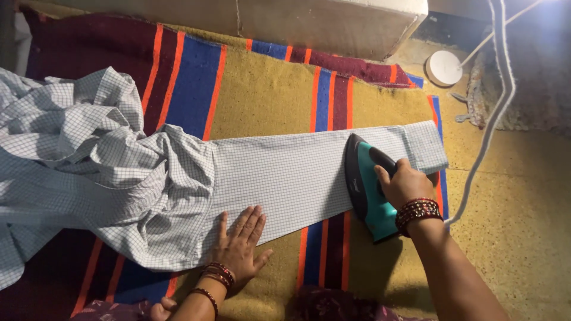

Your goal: Ironing and folding a long-sleeved shirt on a floor mat.

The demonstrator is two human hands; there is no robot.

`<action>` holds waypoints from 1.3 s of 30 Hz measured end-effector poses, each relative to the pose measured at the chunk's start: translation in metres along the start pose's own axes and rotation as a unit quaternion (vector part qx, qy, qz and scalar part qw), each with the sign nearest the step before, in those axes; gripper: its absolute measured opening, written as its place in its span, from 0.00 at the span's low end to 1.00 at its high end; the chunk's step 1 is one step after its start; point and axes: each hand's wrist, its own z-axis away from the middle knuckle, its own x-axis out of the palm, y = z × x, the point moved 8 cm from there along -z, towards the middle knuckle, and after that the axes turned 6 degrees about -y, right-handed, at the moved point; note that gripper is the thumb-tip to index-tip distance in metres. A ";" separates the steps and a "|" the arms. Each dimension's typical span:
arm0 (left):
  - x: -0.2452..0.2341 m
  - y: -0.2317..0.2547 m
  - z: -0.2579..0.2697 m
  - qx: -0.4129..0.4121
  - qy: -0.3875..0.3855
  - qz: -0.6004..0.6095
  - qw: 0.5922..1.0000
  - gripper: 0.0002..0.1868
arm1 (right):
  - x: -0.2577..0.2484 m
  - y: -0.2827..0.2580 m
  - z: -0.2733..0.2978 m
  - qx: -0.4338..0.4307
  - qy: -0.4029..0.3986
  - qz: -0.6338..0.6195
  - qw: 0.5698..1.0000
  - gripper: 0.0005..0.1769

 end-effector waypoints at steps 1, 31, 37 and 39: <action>0.002 -0.001 0.000 0.003 0.004 0.001 1.000 0.43 | -0.007 -0.006 0.004 0.023 -0.007 -0.009 1.000 0.33; 0.020 -0.008 0.004 -0.024 0.026 0.041 0.999 0.44 | 0.020 -0.066 0.054 0.016 -0.067 -0.077 0.995 0.29; 0.025 -0.009 -0.004 -0.050 -0.102 -0.029 0.993 0.45 | 0.002 -0.089 0.033 0.024 -0.056 -0.078 0.995 0.30; 0.028 -0.010 -0.004 -0.066 -0.175 -0.030 0.982 0.46 | -0.005 -0.100 0.025 0.025 -0.056 -0.084 0.995 0.29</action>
